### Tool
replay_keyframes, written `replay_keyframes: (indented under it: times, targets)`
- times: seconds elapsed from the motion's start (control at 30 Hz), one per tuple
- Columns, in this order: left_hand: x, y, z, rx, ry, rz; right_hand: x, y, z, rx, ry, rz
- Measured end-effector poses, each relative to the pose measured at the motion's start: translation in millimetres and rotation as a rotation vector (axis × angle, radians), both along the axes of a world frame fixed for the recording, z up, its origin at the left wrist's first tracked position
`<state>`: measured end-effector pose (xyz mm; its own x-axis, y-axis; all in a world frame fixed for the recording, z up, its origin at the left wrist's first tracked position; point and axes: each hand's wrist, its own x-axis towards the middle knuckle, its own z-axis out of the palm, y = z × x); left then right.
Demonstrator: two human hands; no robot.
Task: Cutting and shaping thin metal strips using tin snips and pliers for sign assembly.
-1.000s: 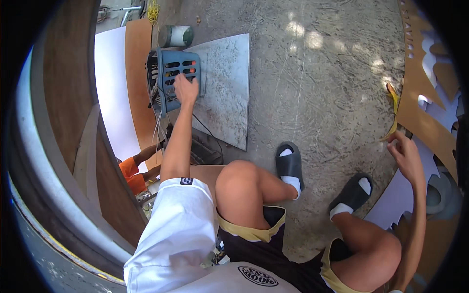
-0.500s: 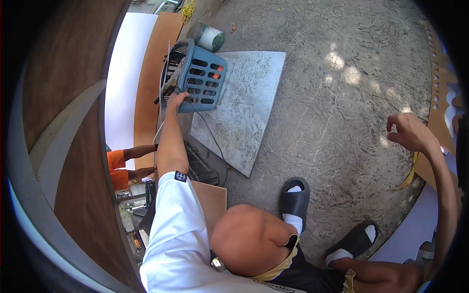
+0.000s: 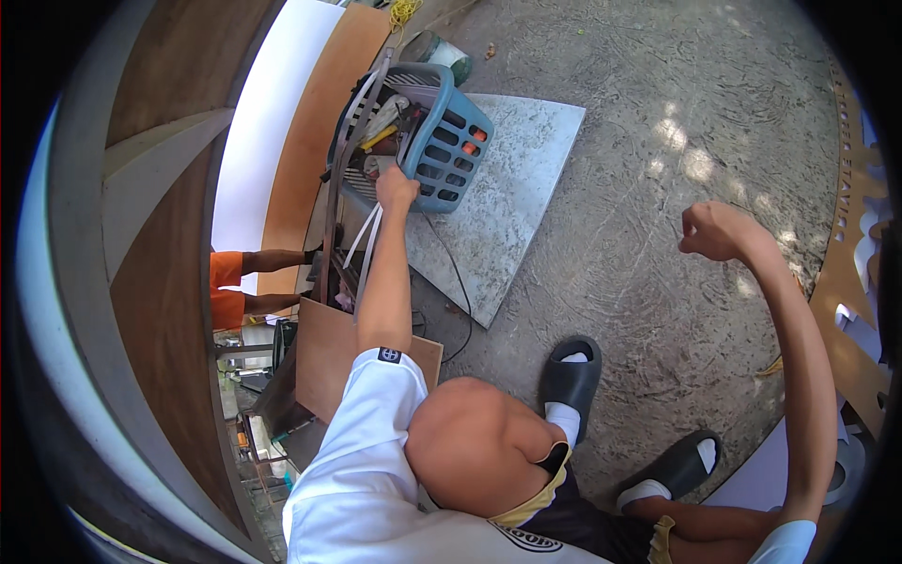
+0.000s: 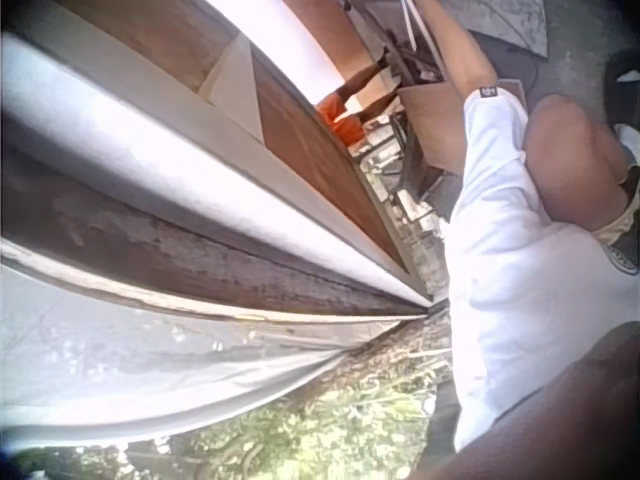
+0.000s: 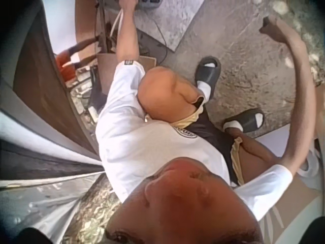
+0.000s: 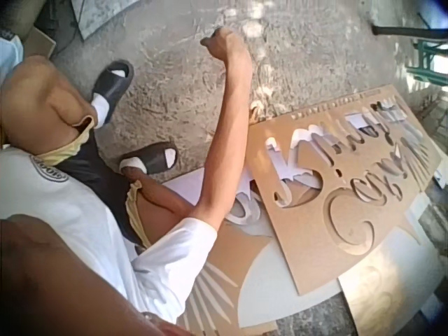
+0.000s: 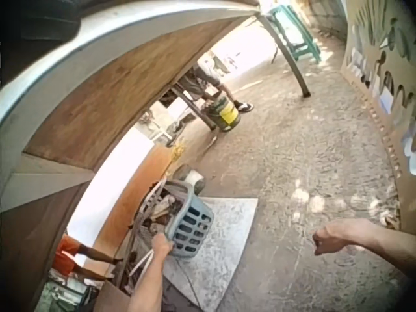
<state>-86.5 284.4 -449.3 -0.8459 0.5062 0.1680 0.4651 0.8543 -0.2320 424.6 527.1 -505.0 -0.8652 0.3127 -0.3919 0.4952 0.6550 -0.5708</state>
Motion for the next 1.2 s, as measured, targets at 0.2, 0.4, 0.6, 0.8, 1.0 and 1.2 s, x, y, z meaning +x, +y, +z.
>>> replay_keyframes:
  times: [0.2,0.4,0.6,0.8,1.0,1.2]
  targets:
    - [62.8,-26.2,-10.7,0.080,0.017,-0.111,11.3,20.4,7.5,0.040,-0.010,-0.067]
    - [141.4,-51.2,-7.9,0.081,-0.036,-0.142,28.5,43.5,-10.3,0.096,0.076,-0.100]
    - [185.0,-83.6,-3.6,0.064,-0.055,-0.195,18.1,37.8,-9.8,0.103,0.061,-0.073]
    - [212.2,-85.9,-6.7,0.091,-0.049,-0.171,-29.2,-5.5,-2.8,0.058,-0.013,0.021]
    - [204.9,-82.3,5.0,0.138,-0.120,-0.139,-81.0,-48.6,6.0,-0.008,0.029,0.100]
    - [154.1,-52.6,55.9,0.550,-0.144,-0.006,-115.1,-78.2,8.3,0.090,0.302,0.153]
